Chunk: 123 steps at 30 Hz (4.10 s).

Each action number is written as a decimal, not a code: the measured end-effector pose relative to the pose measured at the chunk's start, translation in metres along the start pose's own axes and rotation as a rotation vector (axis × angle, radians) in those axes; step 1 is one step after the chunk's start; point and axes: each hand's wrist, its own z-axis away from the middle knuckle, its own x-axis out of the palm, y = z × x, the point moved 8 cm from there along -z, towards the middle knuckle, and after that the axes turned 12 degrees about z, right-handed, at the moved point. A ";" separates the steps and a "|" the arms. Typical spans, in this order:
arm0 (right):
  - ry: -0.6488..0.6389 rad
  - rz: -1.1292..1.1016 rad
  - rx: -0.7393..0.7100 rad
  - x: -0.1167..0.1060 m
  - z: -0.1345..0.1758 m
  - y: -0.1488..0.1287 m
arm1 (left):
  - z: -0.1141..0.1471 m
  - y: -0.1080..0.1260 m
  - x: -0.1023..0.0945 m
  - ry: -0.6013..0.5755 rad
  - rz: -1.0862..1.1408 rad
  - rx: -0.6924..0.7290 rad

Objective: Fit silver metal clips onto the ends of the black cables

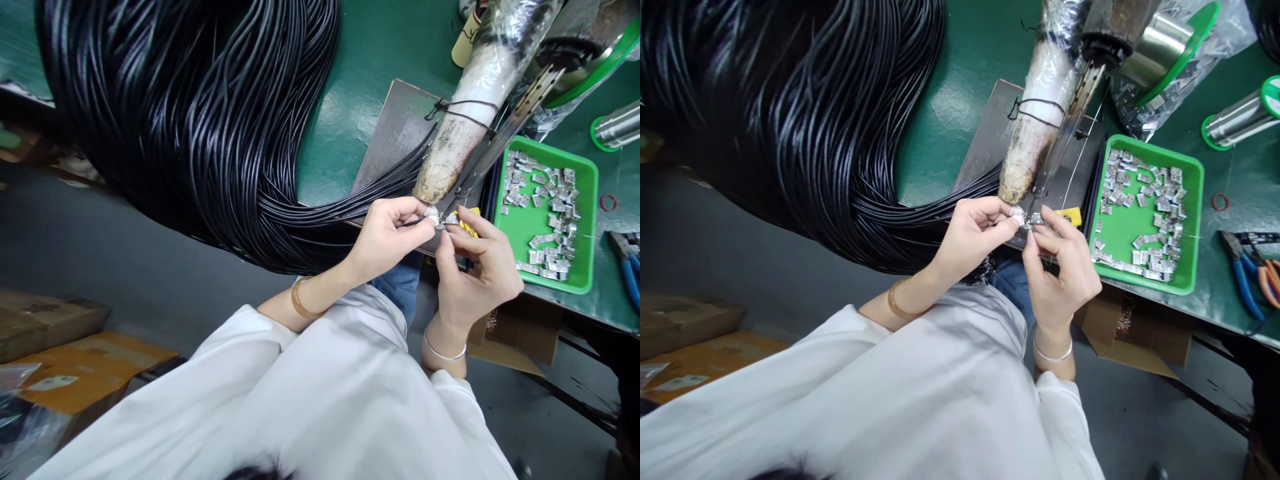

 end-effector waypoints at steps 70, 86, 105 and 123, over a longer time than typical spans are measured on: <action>-0.014 0.018 0.103 -0.002 0.006 0.015 | 0.011 0.000 0.006 -0.108 -0.197 -0.026; 0.124 -0.144 0.113 -0.009 -0.002 0.021 | 0.017 0.003 -0.002 -0.244 -0.104 -0.085; 0.011 0.039 0.030 0.004 0.009 0.012 | 0.017 0.009 -0.002 -0.143 -0.318 0.100; 0.009 -0.009 -0.046 -0.001 0.016 0.015 | 0.014 -0.001 0.005 -0.277 -0.011 -0.099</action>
